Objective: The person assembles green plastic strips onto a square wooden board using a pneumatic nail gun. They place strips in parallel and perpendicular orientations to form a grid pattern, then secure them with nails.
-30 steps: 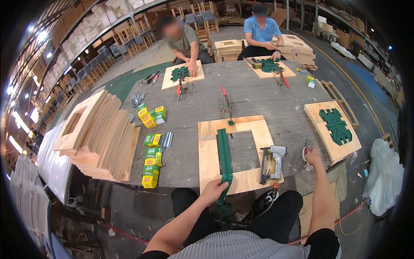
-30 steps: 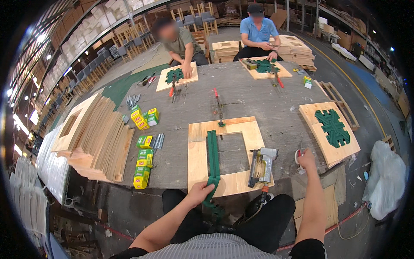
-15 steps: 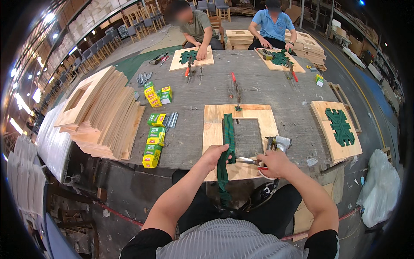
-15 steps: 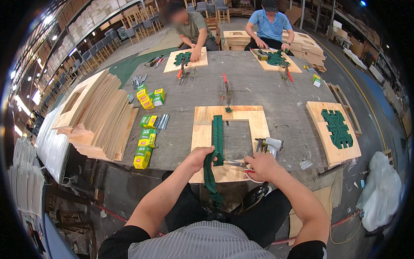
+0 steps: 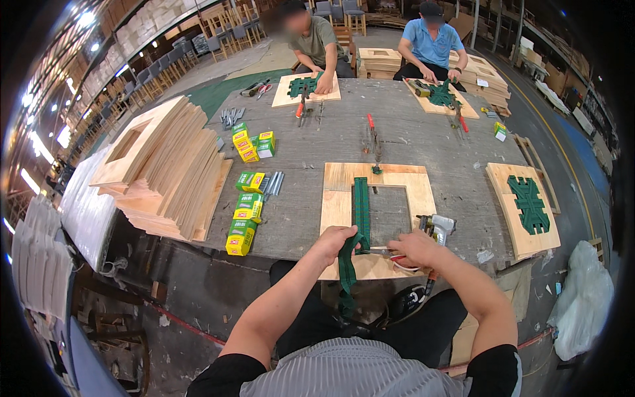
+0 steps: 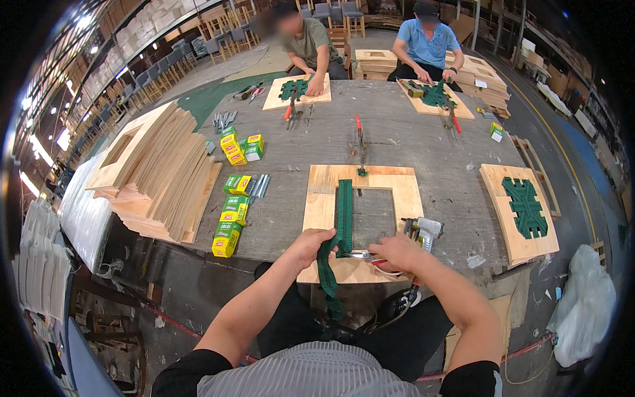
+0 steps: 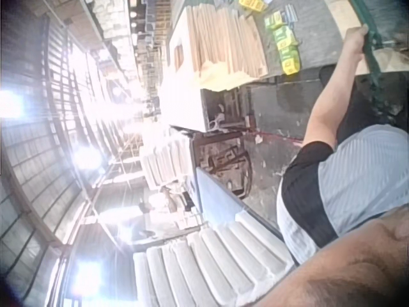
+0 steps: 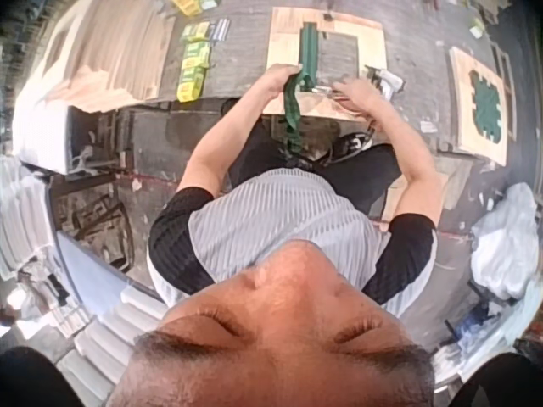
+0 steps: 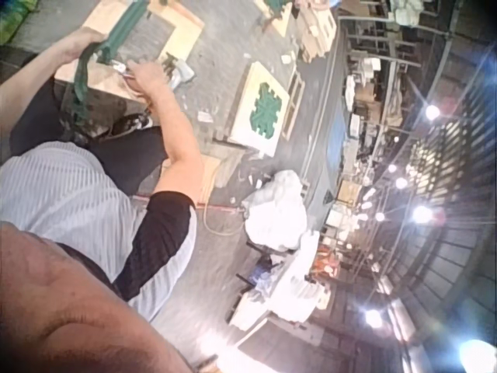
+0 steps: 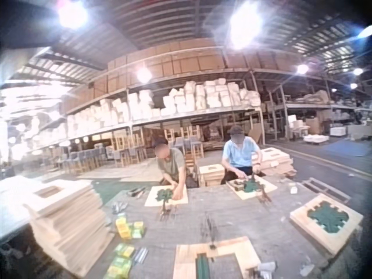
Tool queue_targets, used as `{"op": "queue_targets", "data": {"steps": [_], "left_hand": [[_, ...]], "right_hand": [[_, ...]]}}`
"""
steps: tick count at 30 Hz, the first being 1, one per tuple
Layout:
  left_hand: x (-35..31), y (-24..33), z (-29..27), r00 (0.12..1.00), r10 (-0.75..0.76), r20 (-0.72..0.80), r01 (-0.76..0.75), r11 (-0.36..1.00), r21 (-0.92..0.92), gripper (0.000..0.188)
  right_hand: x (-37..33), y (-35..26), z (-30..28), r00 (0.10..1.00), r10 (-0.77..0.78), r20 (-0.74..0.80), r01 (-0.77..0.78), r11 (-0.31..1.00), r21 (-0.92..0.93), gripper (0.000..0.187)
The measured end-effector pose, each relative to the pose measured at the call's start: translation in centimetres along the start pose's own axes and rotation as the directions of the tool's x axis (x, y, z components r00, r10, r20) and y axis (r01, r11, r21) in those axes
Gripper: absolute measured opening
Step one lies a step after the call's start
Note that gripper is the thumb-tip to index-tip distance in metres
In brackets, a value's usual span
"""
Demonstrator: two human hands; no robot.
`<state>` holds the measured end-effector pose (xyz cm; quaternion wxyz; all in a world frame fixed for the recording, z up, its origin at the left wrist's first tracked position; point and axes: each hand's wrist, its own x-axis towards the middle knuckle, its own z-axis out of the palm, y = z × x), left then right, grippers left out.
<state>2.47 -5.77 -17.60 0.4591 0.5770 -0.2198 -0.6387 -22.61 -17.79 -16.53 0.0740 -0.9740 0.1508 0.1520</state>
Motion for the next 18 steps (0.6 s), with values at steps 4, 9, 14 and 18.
{"op": "queue_targets", "data": {"steps": [4, 9, 14, 18], "left_hand": [[-0.5, 0.0, -0.2, 1.000, 0.008, 0.016, -0.008, 1.000, 0.005, 0.037], [-1.1, 0.1, 0.9, 0.999, 0.013, 0.038, -0.015, 0.998, 0.063, 0.035], [-3.2, -1.2, 0.4, 0.986, 0.137, 0.093, -0.137, 0.991, -0.005, 0.029], [-7.7, -3.9, -0.9, 0.985, 0.164, 0.048, -0.164, 0.986, -0.011, 0.026]], "right_hand": [[0.8, -0.4, 0.0, 0.997, -0.037, -0.070, 0.037, 0.999, -0.005, 0.044], [2.6, -1.3, 0.2, 0.988, -0.068, -0.141, 0.074, 0.996, 0.039, 0.041], [1.0, -1.1, 1.3, 0.921, 0.146, -0.362, -0.033, 0.953, 0.302, 0.038], [-2.0, 0.4, 2.3, 0.499, 0.706, -0.502, -0.273, 0.679, 0.682, 0.044]]}}
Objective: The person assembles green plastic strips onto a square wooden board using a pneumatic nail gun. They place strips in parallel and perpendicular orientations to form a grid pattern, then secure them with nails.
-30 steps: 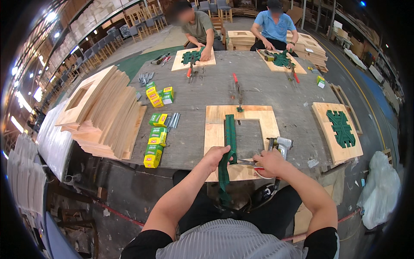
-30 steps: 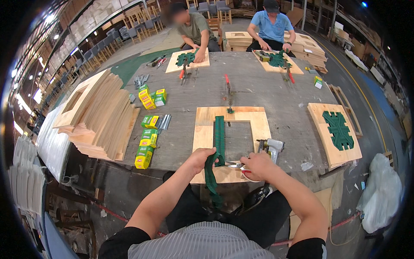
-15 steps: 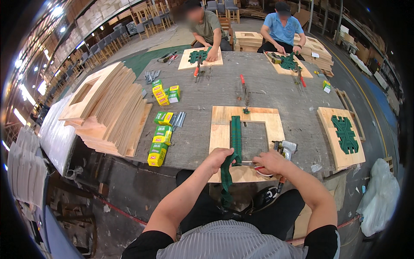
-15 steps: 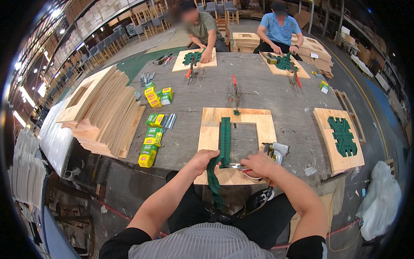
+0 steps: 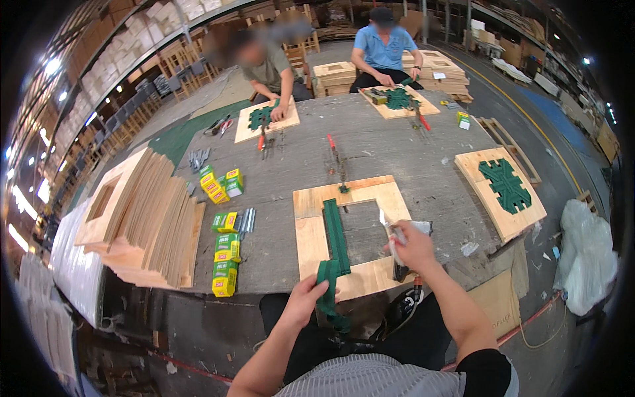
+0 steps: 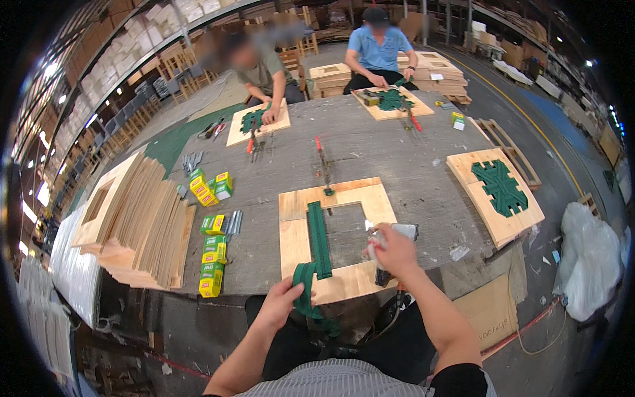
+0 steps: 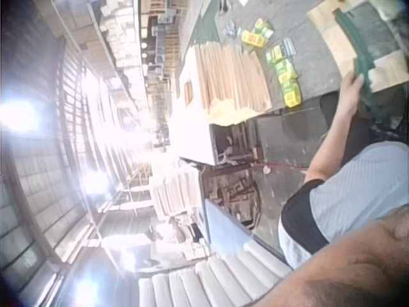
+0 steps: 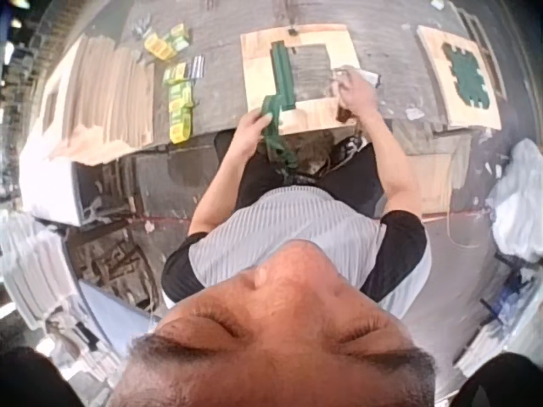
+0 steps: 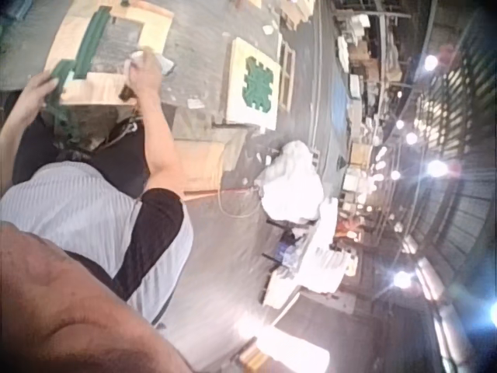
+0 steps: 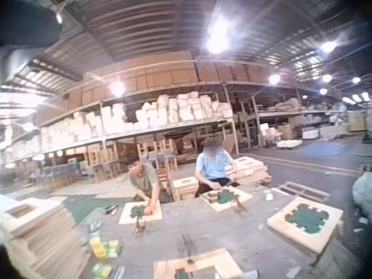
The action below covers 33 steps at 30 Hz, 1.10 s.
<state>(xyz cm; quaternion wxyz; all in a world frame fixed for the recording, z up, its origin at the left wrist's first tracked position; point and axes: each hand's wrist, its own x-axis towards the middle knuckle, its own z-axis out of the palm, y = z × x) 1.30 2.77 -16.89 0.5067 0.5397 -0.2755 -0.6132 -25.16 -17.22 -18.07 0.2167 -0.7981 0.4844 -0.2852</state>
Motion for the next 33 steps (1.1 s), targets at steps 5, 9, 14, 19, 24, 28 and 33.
{"op": "queue_targets", "data": {"steps": [5, 9, 14, 19, 24, 28, 33], "left_hand": [[-3.3, -6.5, -0.3, 0.992, -0.125, -0.002, 0.119, 0.949, -0.292, 0.025], [-3.3, -10.0, -1.1, 0.954, -0.285, -0.092, 0.227, 0.887, -0.401, 0.028], [-1.4, -11.1, -0.8, 0.933, -0.293, -0.210, 0.182, 0.885, -0.428, 0.032], [-0.1, -10.8, -0.5, 0.945, -0.265, -0.190, 0.139, 0.855, -0.499, 0.033], [0.3, -11.2, -1.5, 0.961, -0.176, -0.215, 0.053, 0.875, -0.481, 0.035], [0.9, -10.6, -2.2, 0.961, -0.204, -0.187, 0.100, 0.886, -0.452, 0.034], [-1.9, -8.6, -3.0, 0.944, -0.271, -0.186, 0.215, 0.937, -0.277, 0.030]], "right_hand": [[-3.2, 11.5, -5.7, 0.828, 0.199, -0.524, -0.340, 0.922, -0.187, 0.042], [-4.2, 14.3, -6.7, 0.865, 0.256, -0.431, -0.399, 0.873, -0.282, 0.036], [-4.3, 11.5, -4.2, 0.888, 0.391, -0.244, -0.416, 0.907, -0.060, 0.037], [-4.2, 7.4, 1.6, 0.897, 0.289, -0.335, -0.361, 0.916, -0.175, 0.054], [-1.9, 8.5, 0.8, 0.904, 0.395, -0.160, -0.414, 0.905, -0.101, 0.055], [-0.6, 12.1, -2.8, 0.919, 0.330, -0.215, -0.369, 0.913, -0.176, 0.048], [1.1, 11.9, -3.3, 0.915, 0.373, -0.153, -0.402, 0.873, -0.277, 0.051]]}}
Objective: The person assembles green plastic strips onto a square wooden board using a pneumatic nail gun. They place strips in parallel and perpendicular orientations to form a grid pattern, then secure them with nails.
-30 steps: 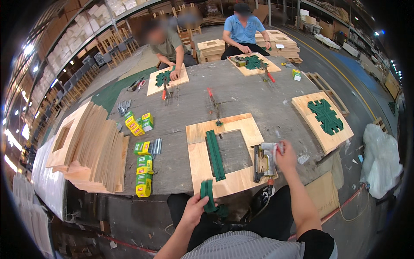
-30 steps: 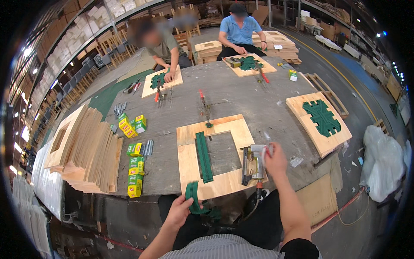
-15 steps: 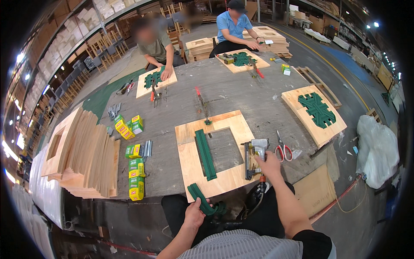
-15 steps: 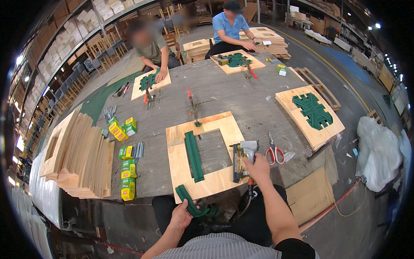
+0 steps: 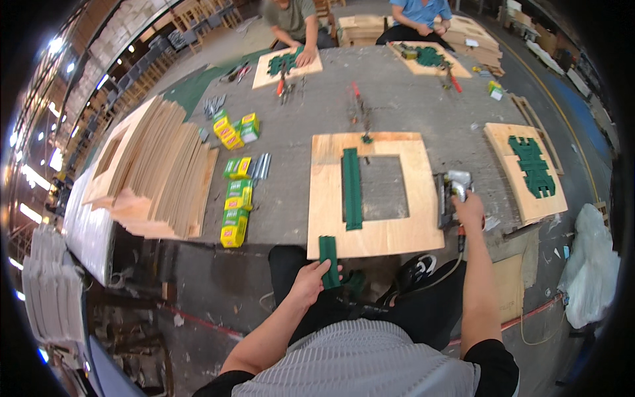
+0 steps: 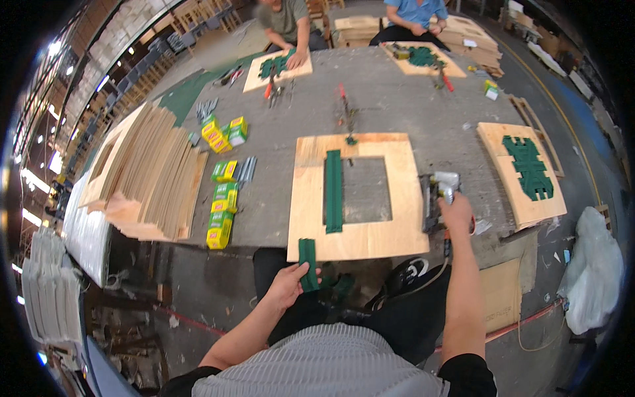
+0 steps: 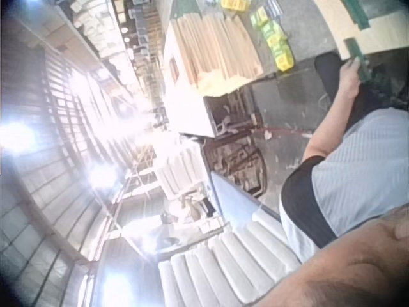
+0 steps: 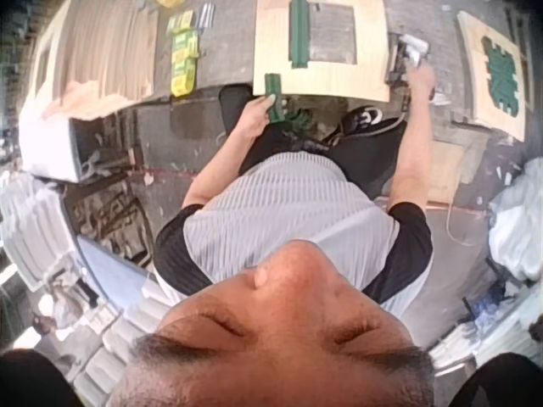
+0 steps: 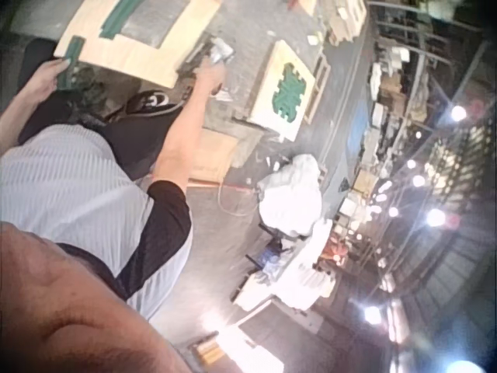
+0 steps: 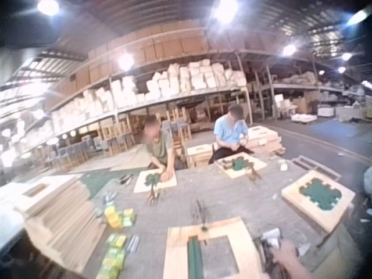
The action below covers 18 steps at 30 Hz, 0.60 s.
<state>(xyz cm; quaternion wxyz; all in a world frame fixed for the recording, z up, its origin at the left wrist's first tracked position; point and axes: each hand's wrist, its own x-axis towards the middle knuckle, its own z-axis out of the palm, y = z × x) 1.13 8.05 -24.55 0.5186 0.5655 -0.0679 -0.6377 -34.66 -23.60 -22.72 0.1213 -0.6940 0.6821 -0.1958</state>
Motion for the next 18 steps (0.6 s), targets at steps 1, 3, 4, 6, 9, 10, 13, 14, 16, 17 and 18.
{"op": "queue_targets", "data": {"steps": [1, 3, 4, 6, 9, 10, 13, 14, 16, 17, 18], "left_hand": [[-0.2, 0.1, 0.6, 0.999, 0.011, 0.041, -0.013, 0.999, 0.040, 0.028], [-1.2, 1.7, 1.7, 0.992, 0.113, 0.050, -0.116, 0.992, 0.055, 0.026], [-1.7, 2.8, 2.3, 0.979, 0.187, 0.077, -0.190, 0.981, 0.036, 0.027], [-3.3, 5.0, 3.2, 0.953, 0.295, 0.064, -0.296, 0.955, 0.021, 0.029], [-4.4, 7.7, 6.2, 0.917, 0.383, 0.113, -0.383, 0.923, -0.019, 0.031], [-4.6, 8.2, 7.1, 0.905, 0.402, 0.140, -0.400, 0.916, -0.038, 0.032], [-5.2, 9.1, 8.8, 0.867, 0.457, 0.197, -0.457, 0.888, -0.046, 0.032], [-5.2, 9.4, 9.6, 0.852, 0.472, 0.227, -0.475, 0.879, -0.046, 0.032], [-5.1, 9.4, 11.3, 0.825, 0.520, 0.220, -0.520, 0.852, -0.063, 0.032], [-5.2, 9.5, 12.1, 0.811, 0.545, 0.212, -0.543, 0.837, -0.071, 0.032], [-5.4, 9.7, 12.7, 0.818, 0.533, 0.215, -0.531, 0.844, -0.074, 0.033]], "right_hand": [[0.1, 1.0, -0.4, 0.997, -0.027, -0.075, 0.021, 0.996, -0.085, 0.050], [-0.5, 0.9, -0.4, 0.974, -0.097, -0.203, 0.074, 0.990, -0.119, 0.045], [-1.0, 1.2, -1.0, 0.955, -0.131, -0.266, 0.096, 0.985, -0.141, 0.042], [-2.8, -1.5, -0.8, 0.945, -0.217, -0.246, 0.240, 0.968, 0.068, 0.038], [-6.4, -4.8, -1.3, 0.947, -0.294, -0.131, 0.321, 0.829, 0.458, 0.033], [-8.1, -5.8, -1.1, 0.942, -0.328, -0.071, 0.310, 0.767, 0.562, 0.033], [-14.0, -11.6, -1.0, 0.785, -0.559, 0.266, 0.213, 0.648, 0.732, 0.039], [-15.4, -13.0, -1.3, 0.708, -0.642, 0.295, 0.242, 0.613, 0.752, 0.049], [-17.2, -15.6, -1.2, 0.630, -0.729, 0.267, 0.238, 0.509, 0.827, 0.068], [-17.9, -16.4, -0.9, 0.606, -0.725, 0.327, 0.182, 0.527, 0.830, 0.065], [-18.8, -16.9, -0.1, 0.618, -0.702, 0.352, 0.077, 0.500, 0.862, 0.062]]}}
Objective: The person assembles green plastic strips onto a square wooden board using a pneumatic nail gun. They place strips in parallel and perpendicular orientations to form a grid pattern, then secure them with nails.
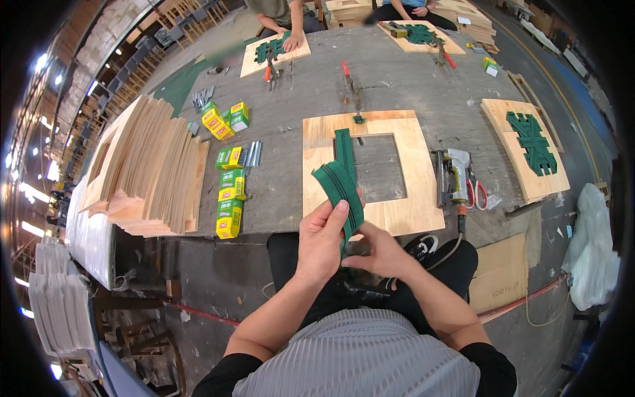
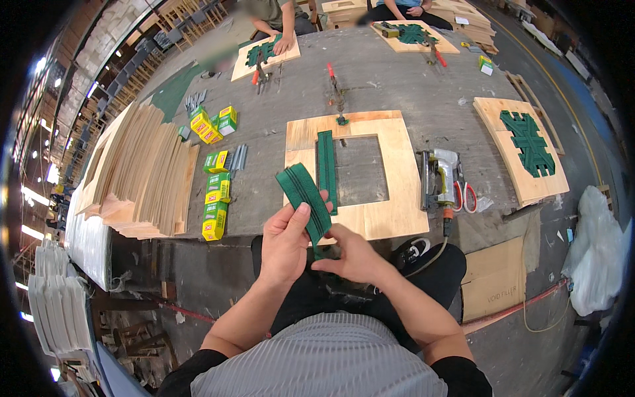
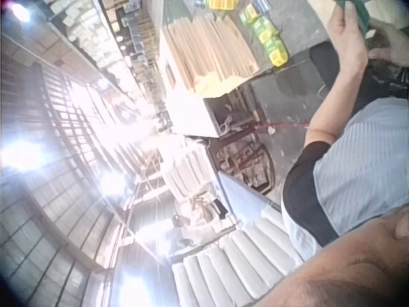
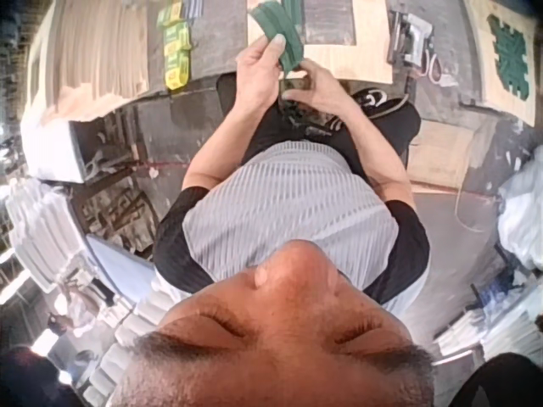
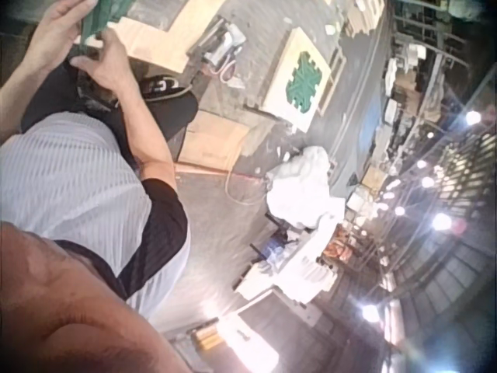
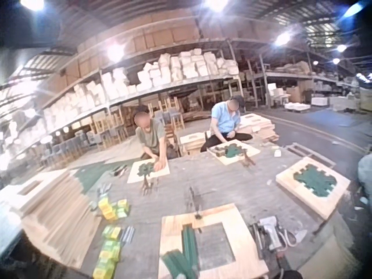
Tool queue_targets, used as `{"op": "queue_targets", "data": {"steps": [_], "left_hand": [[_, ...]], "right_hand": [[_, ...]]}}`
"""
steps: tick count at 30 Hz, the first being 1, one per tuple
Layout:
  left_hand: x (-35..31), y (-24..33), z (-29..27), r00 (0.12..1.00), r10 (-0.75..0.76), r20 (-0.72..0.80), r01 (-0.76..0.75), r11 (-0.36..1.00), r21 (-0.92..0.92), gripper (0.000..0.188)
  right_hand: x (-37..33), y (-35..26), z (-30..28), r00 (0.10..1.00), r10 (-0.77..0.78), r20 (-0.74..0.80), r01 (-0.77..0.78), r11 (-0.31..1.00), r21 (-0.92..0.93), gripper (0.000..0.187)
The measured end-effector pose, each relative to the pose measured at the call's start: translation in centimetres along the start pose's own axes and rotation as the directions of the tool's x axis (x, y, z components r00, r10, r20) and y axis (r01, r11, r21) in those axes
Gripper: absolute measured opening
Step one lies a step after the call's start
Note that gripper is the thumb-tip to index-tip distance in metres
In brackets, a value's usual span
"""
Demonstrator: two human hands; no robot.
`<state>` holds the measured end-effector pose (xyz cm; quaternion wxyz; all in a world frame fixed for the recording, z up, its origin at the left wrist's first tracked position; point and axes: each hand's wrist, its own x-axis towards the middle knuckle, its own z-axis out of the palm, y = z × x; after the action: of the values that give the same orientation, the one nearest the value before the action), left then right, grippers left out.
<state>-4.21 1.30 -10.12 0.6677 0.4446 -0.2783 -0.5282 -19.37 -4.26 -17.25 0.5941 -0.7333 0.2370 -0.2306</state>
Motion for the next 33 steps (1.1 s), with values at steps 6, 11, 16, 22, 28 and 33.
{"op": "queue_targets", "data": {"steps": [6, 11, 16, 22, 28, 33], "left_hand": [[0.6, 0.4, -0.1, 1.000, -0.007, 0.030, 0.009, 0.998, -0.061, 0.039], [0.9, -0.9, 0.5, 0.992, 0.068, -0.102, -0.083, 0.987, -0.140, 0.041], [1.1, -0.1, 0.1, 0.984, 0.114, -0.133, -0.122, 0.991, -0.056, 0.053], [1.5, 2.1, -4.3, 0.994, 0.102, 0.025, -0.104, 0.988, 0.114, 0.063], [1.3, 0.0, -2.9, 0.959, 0.277, -0.067, -0.205, 0.833, 0.514, 0.028], [0.2, -0.5, 0.5, 0.990, 0.140, -0.037, -0.097, 0.833, 0.544, 0.044]], "right_hand": [[0.6, 2.4, 1.5, 0.976, 0.164, 0.140, -0.211, 0.866, 0.453, 0.044], [0.5, 2.6, 4.5, 0.999, 0.033, 0.012, -0.035, 0.968, 0.249, 0.034], [1.3, 1.6, 4.6, 0.980, 0.177, 0.087, -0.197, 0.906, 0.375, 0.024], [-0.7, 1.9, 1.6, 0.928, 0.162, 0.337, -0.361, 0.625, 0.692, 0.023], [-1.3, 2.5, 1.3, 0.976, -0.078, -0.204, 0.074, 0.997, -0.030, 0.081], [-0.1, -0.6, 2.5, 0.939, -0.153, -0.308, 0.123, 0.986, -0.115, 0.065]]}}
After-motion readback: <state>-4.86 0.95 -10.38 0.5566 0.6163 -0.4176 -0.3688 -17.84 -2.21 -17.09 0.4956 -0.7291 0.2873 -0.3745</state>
